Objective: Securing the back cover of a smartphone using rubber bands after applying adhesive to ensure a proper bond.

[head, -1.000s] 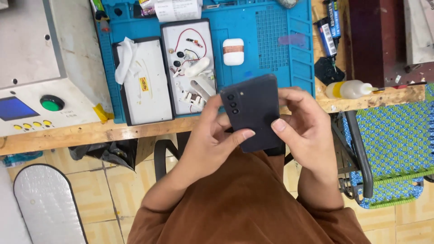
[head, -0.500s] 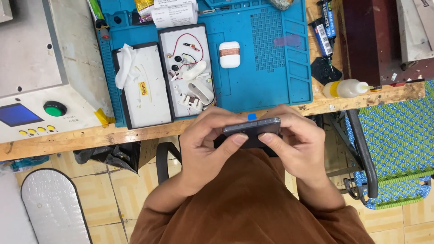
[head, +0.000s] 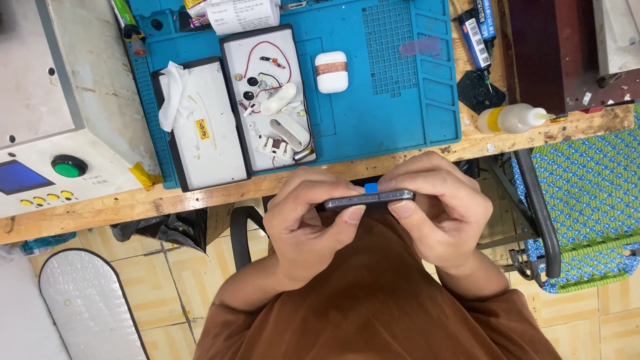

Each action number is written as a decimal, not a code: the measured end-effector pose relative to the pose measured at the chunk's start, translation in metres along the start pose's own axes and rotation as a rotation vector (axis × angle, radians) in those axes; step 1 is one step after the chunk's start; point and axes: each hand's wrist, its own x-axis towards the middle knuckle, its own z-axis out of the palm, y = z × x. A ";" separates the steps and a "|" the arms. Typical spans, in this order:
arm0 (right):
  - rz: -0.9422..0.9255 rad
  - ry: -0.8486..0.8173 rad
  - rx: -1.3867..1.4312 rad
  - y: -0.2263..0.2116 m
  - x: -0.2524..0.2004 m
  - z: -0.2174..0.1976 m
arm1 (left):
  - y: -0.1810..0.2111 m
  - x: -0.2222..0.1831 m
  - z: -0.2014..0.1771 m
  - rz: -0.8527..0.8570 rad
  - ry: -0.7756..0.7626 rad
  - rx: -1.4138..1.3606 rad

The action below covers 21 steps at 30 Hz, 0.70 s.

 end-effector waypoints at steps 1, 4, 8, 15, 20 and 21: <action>-0.018 0.019 -0.009 0.001 -0.001 0.001 | 0.000 -0.001 0.000 0.026 0.007 0.005; -0.039 0.055 -0.031 0.004 -0.005 0.004 | 0.000 0.000 0.002 0.048 0.014 0.021; -0.023 0.125 -0.035 0.007 -0.009 0.009 | 0.005 0.005 0.000 -0.009 -0.020 0.017; 0.067 0.161 -0.013 0.009 -0.009 0.006 | 0.002 0.007 -0.005 -0.086 -0.100 -0.072; 0.192 0.008 0.031 0.008 -0.005 0.003 | 0.000 0.011 -0.006 -0.099 -0.016 -0.070; 0.191 0.007 0.031 0.014 -0.009 0.004 | 0.000 0.012 -0.008 -0.098 -0.015 -0.070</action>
